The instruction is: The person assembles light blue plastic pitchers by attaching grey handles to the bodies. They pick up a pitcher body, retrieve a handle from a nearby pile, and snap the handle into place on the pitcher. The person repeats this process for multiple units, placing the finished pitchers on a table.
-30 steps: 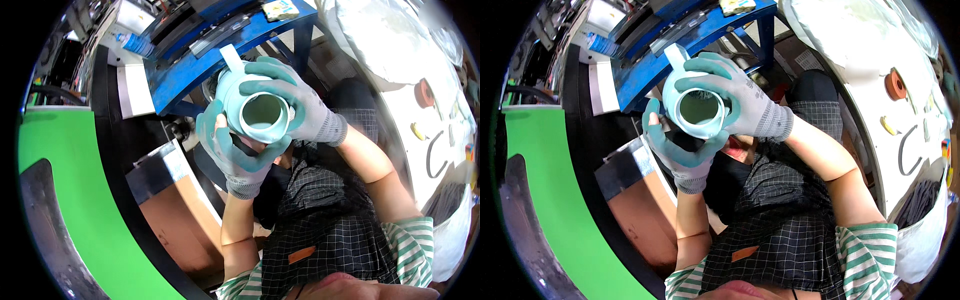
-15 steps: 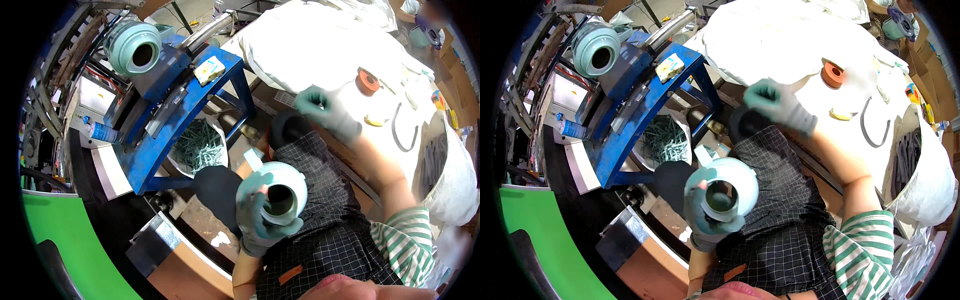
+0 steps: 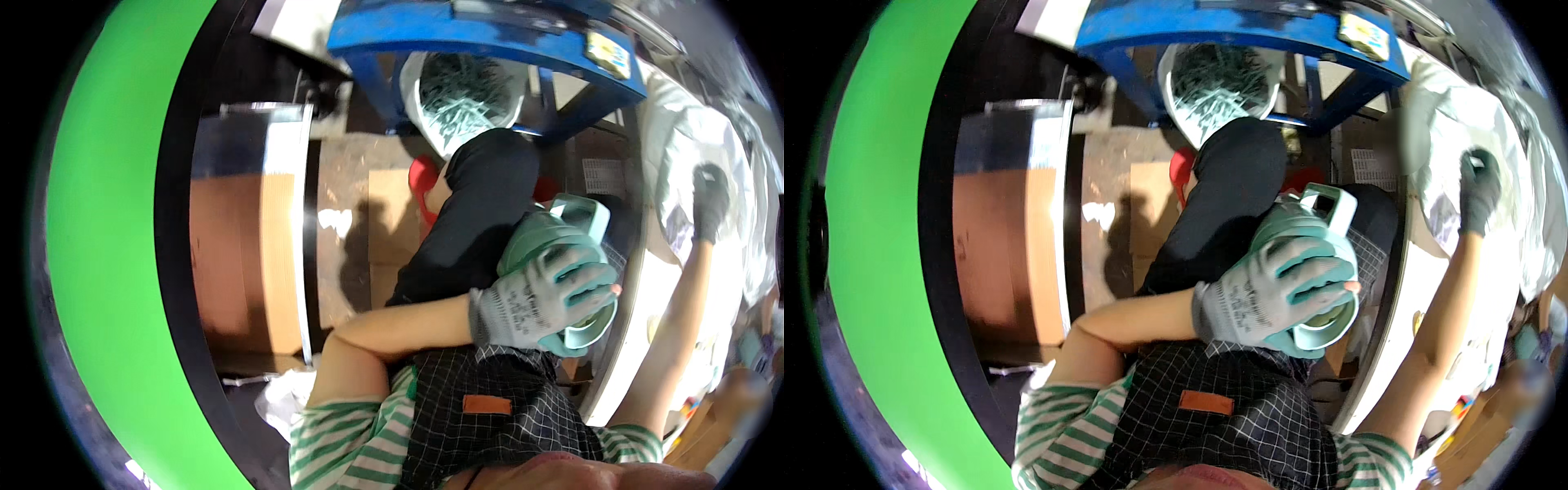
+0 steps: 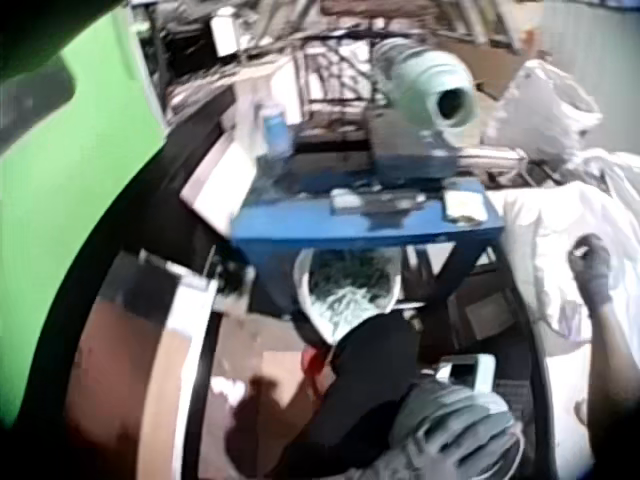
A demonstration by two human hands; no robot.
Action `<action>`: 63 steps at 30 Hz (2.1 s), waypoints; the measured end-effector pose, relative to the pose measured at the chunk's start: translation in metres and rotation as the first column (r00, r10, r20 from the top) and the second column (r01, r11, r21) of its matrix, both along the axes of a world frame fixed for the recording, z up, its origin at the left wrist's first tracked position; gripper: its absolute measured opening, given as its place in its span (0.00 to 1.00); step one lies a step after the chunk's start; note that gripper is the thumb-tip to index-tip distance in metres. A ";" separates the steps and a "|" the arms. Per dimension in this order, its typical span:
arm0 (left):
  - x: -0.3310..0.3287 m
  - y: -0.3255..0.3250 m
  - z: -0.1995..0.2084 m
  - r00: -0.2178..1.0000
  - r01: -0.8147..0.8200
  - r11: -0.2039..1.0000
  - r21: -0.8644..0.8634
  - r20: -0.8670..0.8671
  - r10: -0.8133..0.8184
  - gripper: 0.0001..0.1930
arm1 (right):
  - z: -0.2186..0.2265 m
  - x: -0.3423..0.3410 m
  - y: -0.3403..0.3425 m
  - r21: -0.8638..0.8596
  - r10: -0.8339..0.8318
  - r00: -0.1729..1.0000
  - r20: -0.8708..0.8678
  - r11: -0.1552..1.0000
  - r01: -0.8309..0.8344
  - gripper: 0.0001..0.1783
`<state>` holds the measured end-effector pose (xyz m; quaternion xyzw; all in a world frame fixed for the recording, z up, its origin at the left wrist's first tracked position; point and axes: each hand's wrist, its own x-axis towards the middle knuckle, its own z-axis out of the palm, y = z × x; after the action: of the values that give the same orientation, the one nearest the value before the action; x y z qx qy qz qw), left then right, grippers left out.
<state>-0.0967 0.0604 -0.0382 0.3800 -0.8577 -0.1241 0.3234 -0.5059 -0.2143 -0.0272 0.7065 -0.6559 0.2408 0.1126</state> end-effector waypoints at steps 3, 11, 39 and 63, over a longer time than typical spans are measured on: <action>-0.020 -0.004 -0.013 0.996 -0.059 0.996 -0.073 -0.077 0.053 0.35 | 0.009 -0.025 0.024 0.179 0.031 0.642 0.766 0.949 -0.260 0.13; -0.015 -0.027 -0.007 0.960 -0.029 0.951 -0.307 -0.273 -0.059 0.16 | 0.056 0.169 0.199 0.326 -0.228 0.234 0.945 0.626 -0.709 0.33; 0.040 -0.017 0.042 0.988 -0.147 0.987 -0.069 0.034 0.149 0.42 | 0.053 0.224 0.229 0.167 0.861 0.508 0.011 0.499 -0.850 0.19; 0.003 -0.055 0.103 0.801 0.117 0.974 0.196 0.560 -0.209 0.17 | 0.024 0.197 0.261 -0.067 0.808 0.589 0.013 0.588 -0.806 0.09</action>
<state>-0.0935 0.0050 0.0647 0.3478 -0.9327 -0.0951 0.0066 -0.3090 0.0468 -0.0031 0.9184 -0.2601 0.2980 -0.0034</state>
